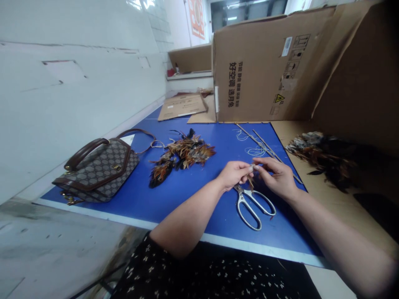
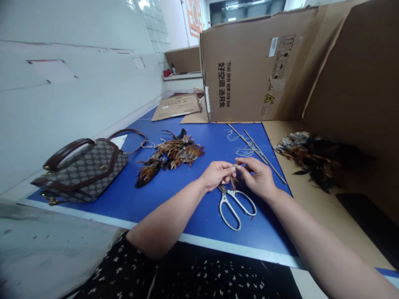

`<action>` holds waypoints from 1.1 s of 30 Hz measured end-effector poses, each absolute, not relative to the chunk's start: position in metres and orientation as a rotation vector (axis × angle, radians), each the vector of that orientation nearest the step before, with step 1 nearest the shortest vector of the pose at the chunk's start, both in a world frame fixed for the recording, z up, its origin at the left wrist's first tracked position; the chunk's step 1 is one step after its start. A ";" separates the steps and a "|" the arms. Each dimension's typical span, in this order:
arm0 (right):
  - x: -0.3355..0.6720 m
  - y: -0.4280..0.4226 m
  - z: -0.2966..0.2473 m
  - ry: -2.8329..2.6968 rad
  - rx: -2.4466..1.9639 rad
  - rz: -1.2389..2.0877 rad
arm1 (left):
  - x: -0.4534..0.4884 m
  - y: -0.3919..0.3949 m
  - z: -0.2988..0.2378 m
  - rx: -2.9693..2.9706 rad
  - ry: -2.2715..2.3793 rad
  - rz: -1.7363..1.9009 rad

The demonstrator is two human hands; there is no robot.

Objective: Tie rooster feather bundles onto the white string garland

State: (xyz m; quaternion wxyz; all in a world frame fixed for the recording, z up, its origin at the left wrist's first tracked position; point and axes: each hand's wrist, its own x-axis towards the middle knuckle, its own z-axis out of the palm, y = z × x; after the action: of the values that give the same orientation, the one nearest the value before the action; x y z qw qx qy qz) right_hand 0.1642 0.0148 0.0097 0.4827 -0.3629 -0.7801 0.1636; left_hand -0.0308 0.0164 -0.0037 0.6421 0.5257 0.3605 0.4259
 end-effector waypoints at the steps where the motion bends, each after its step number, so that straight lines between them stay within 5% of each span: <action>1: 0.164 0.015 0.010 -1.920 -0.857 0.347 | -0.030 0.017 -0.005 1.174 0.816 0.979; 17: 0.162 0.016 0.007 -1.958 -0.792 0.304 | -0.028 0.018 -0.008 1.179 0.827 1.003; 26: 0.149 0.011 -0.001 -1.668 -0.966 0.988 | -0.028 0.021 -0.003 1.196 0.904 1.405; 33: 0.145 0.004 0.007 -1.601 -0.858 1.337 | -0.021 0.017 -0.003 0.984 0.797 1.305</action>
State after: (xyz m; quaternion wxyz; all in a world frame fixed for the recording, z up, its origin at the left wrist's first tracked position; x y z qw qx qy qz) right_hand 0.1448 0.0045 0.0073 0.4287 -0.3436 -0.6414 0.5355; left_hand -0.0207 0.0174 -0.0032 0.6144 0.4269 0.3460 0.5662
